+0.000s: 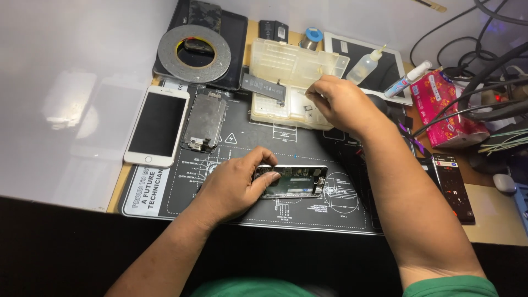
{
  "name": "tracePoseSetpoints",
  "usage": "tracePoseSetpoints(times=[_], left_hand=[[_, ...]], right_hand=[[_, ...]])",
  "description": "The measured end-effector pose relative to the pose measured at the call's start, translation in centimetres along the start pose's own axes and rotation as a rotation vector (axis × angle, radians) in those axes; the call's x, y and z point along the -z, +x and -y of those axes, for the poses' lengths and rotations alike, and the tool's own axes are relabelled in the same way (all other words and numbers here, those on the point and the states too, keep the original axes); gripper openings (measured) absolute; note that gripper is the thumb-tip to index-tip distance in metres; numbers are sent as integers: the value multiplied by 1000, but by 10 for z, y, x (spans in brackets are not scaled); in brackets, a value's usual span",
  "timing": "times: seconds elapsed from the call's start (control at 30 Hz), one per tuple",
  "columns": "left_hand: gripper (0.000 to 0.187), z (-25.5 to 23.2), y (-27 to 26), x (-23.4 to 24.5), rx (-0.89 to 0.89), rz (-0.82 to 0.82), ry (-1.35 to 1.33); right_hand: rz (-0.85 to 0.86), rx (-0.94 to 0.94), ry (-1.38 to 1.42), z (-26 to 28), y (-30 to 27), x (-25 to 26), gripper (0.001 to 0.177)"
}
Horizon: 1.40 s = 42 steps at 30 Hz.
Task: The person uses a screwdriver to remove screws from a disassembled smartphone motherboard placed on a work mat. They then use tweezers to handle small components and connectors on the board, occasionally picking up screws from a nearby parts tray.
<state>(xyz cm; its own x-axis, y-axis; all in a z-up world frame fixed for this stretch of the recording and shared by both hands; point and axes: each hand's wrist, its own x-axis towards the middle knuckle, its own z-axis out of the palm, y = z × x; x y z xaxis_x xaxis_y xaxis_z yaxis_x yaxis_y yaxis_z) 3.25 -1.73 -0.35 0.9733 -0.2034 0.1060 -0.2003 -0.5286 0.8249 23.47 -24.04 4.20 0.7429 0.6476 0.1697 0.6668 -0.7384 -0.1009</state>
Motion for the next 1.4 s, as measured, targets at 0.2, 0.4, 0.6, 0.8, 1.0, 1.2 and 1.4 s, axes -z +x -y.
tracePoseSetpoints(times=[0.2,0.4,0.6,0.8,1.0,1.2,1.4], left_hand=[[25,-3,2,3,47,-175,-182],[23,-2,1,6,50,-199,-184],[23,-6,-1,11,38,-183,-237],[23,-1,1,7,17,-209,-302],[25,1,-1,9,-23,-319,-411],[25,2,0,11,-39,-319,-487],[16,6,1,7,-49,-348,-514]], right_hand=[[102,-35,-191,20,-5,11,21],[85,-9,-391,30,-5,4,20],[-38,32,-413,5,7,-21,11],[-231,62,-127,-2,2,-16,11],[-172,39,875,48,-36,24,19],[-117,181,1114,71,-51,-6,14],[-76,145,1159,77,-56,-18,13]])
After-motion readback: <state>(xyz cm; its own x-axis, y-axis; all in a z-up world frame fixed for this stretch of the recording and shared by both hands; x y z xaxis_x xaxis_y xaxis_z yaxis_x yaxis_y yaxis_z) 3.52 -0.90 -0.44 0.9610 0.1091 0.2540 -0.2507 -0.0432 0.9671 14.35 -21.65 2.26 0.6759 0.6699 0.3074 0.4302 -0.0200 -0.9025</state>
